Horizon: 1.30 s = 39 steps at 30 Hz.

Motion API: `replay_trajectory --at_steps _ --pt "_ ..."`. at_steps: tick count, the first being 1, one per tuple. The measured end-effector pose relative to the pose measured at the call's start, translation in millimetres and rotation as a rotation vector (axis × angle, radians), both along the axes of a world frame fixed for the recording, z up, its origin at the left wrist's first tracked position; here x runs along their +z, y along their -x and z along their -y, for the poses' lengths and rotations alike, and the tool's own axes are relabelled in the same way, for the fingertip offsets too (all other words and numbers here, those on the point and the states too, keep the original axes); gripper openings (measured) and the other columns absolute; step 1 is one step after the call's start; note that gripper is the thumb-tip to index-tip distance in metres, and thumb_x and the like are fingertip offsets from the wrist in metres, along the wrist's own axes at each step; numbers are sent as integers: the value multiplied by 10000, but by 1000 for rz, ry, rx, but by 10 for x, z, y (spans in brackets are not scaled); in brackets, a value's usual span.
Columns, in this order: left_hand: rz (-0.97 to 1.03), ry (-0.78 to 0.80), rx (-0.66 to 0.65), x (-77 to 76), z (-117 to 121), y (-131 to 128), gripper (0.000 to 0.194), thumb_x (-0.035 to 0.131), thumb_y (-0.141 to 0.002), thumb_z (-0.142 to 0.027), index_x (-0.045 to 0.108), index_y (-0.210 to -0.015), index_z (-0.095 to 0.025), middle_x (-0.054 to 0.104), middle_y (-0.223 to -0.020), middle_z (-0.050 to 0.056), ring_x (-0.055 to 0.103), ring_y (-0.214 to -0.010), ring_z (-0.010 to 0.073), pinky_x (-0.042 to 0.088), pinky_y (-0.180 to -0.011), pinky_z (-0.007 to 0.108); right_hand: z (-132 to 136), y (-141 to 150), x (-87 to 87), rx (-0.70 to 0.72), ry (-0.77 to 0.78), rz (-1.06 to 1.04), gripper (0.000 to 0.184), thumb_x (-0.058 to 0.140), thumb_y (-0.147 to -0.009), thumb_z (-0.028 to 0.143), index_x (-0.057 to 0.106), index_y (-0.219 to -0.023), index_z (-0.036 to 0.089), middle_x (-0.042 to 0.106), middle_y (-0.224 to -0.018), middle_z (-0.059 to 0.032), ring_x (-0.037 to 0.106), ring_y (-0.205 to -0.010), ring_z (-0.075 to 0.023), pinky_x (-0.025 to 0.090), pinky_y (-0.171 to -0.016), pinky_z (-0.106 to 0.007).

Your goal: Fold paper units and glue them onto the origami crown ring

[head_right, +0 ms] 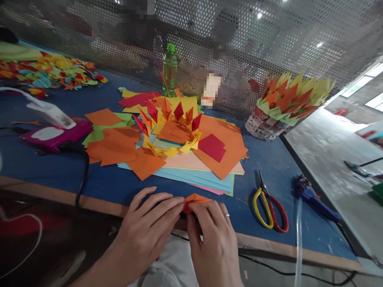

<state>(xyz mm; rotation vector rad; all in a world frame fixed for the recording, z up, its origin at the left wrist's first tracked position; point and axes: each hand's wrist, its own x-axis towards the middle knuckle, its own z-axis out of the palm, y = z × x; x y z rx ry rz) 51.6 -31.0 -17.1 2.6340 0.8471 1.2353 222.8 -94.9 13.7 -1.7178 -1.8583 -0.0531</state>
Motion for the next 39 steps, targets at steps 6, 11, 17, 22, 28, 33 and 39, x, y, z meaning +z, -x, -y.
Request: replay_trajectory --at_steps 6,11,17,22,28,33,39 --pt "38 -30 -12 -24 -14 7 249 545 -994 -82 715 -1167 -137 772 -1192 36 661 -1073 211 357 -1127 437 -101 -130 48 143 -71 76 147 595 -970 111 689 -986 223 672 -1047 -45 601 -955 -160 494 -879 -299" --pt "81 -41 -53 -96 -23 18 276 506 -991 -53 729 -1127 -144 780 -1173 31 664 -1074 181 372 -1116 399 -163 -206 42 259 6 -31 160 599 -971 83 650 -1063 203 707 -1018 -19 630 -966 -127 526 -890 -254" --pt "157 58 -31 -70 5 7 288 526 -986 -79 707 -1194 -160 787 -1138 19 678 -1045 165 365 -1130 390 -175 -243 15 247 6 0 184 616 -969 121 682 -1112 216 687 -1018 -47 640 -951 -147 565 -823 -270" --pt "165 190 11 71 -7 31 270 586 -940 -55 650 -1193 -128 785 -1046 23 690 -970 130 396 -1106 324 -172 -196 -19 186 -64 -95 135 678 -909 77 694 -934 209 671 -916 -36 641 -861 -141 554 -729 -266" --pt "136 221 38 77 -38 17 280 597 -937 -64 623 -1206 -135 784 -1044 22 684 -969 130 394 -1112 321 -177 -200 2 152 -2 -117 76 672 -930 154 689 -926 227 685 -900 -22 657 -847 -143 545 -739 -272" --pt "80 207 31 49 -28 46 308 615 -922 -37 667 -1205 -146 781 -1060 8 655 -1020 148 371 -1142 345 -203 -222 35 144 13 -86 99 633 -936 135 685 -917 217 680 -913 -31 646 -822 -133 528 -750 -267" --pt "3 263 22 99 -45 38 235 520 -989 -104 719 -1037 -218 758 -1073 9 649 -1000 178 375 -1110 390 -208 -264 25 177 13 -57 67 665 -915 165 690 -905 227 685 -860 -28 664 -801 -154 545 -716 -282"
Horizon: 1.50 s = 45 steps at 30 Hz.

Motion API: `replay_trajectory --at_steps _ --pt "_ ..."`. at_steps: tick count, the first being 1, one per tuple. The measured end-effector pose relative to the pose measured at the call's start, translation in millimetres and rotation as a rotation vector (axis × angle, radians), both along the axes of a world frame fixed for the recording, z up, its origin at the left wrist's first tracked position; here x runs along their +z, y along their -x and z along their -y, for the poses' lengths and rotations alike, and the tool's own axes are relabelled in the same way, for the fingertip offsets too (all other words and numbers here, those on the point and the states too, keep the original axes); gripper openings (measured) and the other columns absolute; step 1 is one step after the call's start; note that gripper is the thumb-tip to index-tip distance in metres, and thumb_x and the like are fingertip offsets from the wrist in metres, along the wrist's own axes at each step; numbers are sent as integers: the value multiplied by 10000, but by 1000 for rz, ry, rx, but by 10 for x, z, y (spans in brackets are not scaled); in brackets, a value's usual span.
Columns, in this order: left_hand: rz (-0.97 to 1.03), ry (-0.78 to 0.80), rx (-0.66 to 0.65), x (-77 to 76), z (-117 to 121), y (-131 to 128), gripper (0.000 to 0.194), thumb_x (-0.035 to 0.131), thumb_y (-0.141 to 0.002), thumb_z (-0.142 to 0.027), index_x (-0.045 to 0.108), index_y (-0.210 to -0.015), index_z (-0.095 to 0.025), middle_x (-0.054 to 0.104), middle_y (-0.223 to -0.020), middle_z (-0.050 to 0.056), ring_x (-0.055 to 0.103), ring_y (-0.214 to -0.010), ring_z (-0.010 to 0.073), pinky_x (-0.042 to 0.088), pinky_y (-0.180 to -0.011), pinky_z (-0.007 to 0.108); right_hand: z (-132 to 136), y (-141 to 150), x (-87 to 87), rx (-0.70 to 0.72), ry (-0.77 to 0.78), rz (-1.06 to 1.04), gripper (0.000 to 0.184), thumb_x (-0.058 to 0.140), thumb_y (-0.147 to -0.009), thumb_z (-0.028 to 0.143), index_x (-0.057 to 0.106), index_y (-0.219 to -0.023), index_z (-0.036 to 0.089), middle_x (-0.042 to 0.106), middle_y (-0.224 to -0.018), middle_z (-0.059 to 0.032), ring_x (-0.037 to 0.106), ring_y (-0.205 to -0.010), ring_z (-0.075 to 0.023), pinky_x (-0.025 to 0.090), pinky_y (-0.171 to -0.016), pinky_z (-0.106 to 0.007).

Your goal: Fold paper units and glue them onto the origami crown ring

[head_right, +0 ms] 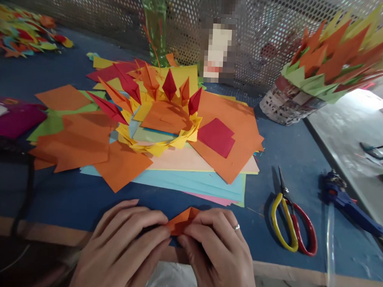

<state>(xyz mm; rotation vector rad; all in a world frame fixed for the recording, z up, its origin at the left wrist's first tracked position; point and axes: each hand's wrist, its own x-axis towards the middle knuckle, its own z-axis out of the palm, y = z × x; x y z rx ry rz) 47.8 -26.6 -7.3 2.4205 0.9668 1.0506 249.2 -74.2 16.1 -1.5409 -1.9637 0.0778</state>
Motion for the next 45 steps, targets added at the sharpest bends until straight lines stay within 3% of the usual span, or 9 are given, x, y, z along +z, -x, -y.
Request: replay_trajectory --at_steps 11,15,18,25,29,45 --pt "-8 126 32 99 -40 -41 162 540 -985 -128 662 -922 -213 678 -932 24 594 -875 195 428 -860 361 58 -39 -23 -24 80 15 80 701 -898 179 673 -950 235 642 -900 -45 620 -836 -168 543 -714 -292" --pt "-48 99 52 79 -60 -55 138 554 -981 -146 670 -1017 -211 684 -988 26 592 -920 203 418 -880 369 41 -31 -13 -22 81 13 76 681 -907 180 665 -959 233 632 -909 -53 615 -850 -170 547 -721 -283" --pt "-67 55 35 74 -74 -51 239 528 -990 -147 680 -1159 -217 690 -1041 42 584 -927 211 420 -884 380 37 -31 -4 -24 80 21 75 676 -911 180 659 -963 231 628 -916 -58 612 -851 -171 543 -723 -283" --pt "-61 56 -4 77 -80 -10 298 523 -939 -67 729 -1081 -229 672 -1006 45 578 -914 200 424 -873 370 12 -5 -9 -69 81 21 74 665 -923 202 615 -954 245 646 -884 -35 616 -834 -163 526 -716 -273" --pt "-27 120 23 100 -67 -36 241 551 -966 -107 735 -1047 -238 682 -992 28 585 -906 188 422 -870 360 4 1 1 -56 83 32 115 660 -922 188 624 -1020 236 669 -914 -24 621 -849 -149 523 -733 -255" --pt "25 171 73 118 -67 -100 156 616 -965 -144 738 -997 -235 703 -957 0 597 -871 176 423 -847 355 -26 49 6 -64 94 60 110 662 -911 152 597 -893 238 617 -868 -6 558 -834 -140 454 -766 -257"
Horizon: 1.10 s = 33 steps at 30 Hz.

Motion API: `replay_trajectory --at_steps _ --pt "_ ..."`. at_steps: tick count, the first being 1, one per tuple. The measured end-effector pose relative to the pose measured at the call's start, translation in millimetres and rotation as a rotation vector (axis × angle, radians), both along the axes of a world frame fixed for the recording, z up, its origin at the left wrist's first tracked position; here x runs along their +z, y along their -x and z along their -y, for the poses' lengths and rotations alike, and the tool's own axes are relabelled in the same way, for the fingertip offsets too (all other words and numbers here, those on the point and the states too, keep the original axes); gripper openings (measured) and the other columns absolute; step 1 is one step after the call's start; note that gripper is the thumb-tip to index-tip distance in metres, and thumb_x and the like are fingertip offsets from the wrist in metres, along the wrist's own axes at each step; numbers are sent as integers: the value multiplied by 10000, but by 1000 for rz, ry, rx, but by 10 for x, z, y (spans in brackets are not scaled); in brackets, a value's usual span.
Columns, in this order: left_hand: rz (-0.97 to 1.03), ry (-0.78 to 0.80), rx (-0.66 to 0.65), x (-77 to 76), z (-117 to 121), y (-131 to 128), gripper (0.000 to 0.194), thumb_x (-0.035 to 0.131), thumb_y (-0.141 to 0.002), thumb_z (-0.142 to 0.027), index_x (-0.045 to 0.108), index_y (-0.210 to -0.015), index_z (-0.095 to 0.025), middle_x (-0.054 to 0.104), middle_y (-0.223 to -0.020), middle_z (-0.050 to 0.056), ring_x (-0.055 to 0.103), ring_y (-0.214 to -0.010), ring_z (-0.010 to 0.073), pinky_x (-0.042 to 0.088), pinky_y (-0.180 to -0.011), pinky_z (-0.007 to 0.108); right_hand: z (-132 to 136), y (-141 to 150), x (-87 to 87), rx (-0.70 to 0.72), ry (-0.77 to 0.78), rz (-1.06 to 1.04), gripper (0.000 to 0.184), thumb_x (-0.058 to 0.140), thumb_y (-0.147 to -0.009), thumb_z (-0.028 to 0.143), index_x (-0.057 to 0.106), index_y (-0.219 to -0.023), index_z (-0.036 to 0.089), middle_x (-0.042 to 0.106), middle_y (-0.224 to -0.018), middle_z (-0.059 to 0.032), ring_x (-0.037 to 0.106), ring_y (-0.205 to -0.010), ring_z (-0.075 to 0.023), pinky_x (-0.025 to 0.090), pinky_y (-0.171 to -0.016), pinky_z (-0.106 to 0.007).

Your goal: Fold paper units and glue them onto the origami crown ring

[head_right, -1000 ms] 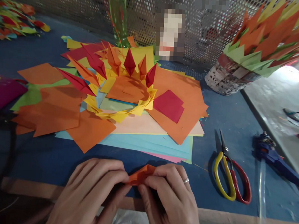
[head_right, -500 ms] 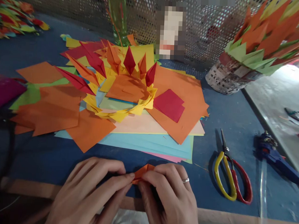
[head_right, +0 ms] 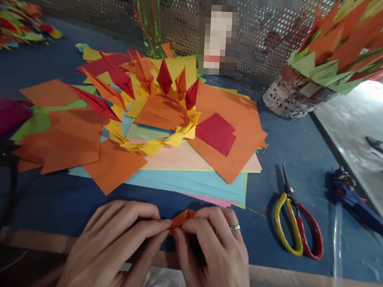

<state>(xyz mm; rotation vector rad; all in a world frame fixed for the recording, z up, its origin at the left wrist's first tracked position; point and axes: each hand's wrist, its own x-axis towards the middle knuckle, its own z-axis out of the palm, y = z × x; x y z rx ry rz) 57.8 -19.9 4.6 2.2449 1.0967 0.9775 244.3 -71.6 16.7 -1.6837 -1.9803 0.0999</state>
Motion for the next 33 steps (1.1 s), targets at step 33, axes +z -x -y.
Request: replay_trajectory --at_steps 33 --pt "-134 -3 -18 -5 -14 5 295 501 -962 -114 696 -1145 -239 709 -1087 7 614 -967 196 393 -913 387 14 26 -9 -97 81 -31 144 623 -938 169 507 -954 253 635 -865 11 575 -793 -148 484 -682 -265"
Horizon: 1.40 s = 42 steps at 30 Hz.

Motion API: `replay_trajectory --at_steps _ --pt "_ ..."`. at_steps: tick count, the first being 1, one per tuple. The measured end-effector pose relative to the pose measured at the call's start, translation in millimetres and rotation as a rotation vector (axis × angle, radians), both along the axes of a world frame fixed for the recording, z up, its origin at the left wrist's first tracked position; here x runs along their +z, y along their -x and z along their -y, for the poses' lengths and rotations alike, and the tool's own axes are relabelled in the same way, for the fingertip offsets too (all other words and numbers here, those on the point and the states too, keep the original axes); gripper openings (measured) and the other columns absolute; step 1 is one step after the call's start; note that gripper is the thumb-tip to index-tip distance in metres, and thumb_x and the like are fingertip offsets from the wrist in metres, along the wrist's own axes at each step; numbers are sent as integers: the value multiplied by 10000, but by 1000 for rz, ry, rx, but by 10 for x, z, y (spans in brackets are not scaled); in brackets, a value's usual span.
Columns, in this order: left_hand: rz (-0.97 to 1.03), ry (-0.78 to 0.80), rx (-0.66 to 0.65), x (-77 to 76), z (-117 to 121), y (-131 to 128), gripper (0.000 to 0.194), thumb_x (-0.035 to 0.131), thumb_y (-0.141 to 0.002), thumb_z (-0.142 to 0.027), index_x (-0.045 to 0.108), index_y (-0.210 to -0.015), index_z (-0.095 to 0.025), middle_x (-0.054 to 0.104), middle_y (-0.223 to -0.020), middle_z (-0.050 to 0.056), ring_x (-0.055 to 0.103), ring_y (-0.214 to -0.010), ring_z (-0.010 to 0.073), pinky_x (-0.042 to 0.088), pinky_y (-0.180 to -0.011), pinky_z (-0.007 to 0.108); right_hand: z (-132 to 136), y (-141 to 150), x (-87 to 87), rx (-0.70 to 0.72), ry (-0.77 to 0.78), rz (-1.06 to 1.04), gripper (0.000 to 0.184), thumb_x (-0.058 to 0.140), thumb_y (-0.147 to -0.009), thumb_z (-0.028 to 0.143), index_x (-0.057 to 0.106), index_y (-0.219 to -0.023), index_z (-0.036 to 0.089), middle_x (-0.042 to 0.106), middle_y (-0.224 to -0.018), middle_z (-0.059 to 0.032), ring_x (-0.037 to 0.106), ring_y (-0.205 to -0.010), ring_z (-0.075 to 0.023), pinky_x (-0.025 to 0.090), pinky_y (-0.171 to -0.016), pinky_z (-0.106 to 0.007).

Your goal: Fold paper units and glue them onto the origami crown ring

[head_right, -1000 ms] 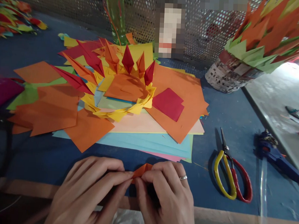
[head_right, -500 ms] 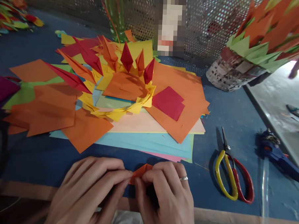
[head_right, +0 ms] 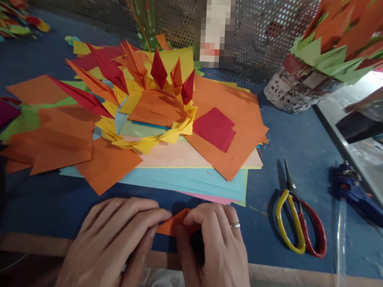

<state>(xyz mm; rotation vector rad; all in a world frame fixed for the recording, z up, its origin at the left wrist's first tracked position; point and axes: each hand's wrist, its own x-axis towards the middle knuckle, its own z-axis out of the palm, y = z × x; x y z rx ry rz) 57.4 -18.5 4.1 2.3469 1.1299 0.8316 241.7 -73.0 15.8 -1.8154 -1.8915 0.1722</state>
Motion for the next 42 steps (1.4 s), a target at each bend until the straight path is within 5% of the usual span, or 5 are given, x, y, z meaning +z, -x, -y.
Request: replay_trajectory --at_steps 8,15,22,28,42 --pt "-59 -36 -62 50 -34 25 445 472 -970 -149 648 -1345 -316 688 -1105 11 588 -946 209 400 -869 398 -1 -15 18 36 8 -15 156 572 -943 114 502 -979 249 621 -910 3 584 -864 -148 487 -785 -285" --pt "-43 15 -39 102 7 -4 413 445 -989 -163 734 -1203 -367 671 -1031 16 558 -928 218 393 -860 431 4 -36 19 46 1 -49 149 528 -963 101 507 -977 248 613 -936 -7 566 -877 -152 477 -742 -263" --pt "-59 -131 -88 8 -1 8 399 455 -975 -121 736 -1197 -298 673 -1055 41 544 -917 213 402 -846 414 40 -35 6 19 -44 -89 158 510 -959 89 527 -999 241 625 -965 -14 559 -897 -162 470 -765 -286" --pt "-184 -411 -125 -71 76 16 381 403 -1018 -129 708 -1237 -189 692 -1159 69 556 -1096 222 400 -1026 399 51 -12 9 -29 -36 -106 218 499 -980 122 558 -1134 265 637 -1096 -36 574 -1050 -189 483 -845 -330" --pt "-190 -463 -131 -155 117 33 397 387 -1012 -130 712 -1239 -157 693 -1231 91 561 -1183 229 392 -1086 401 74 154 -87 -84 -33 66 470 452 -979 147 434 -1447 196 517 -1402 -105 462 -1243 -253 394 -1051 -448"
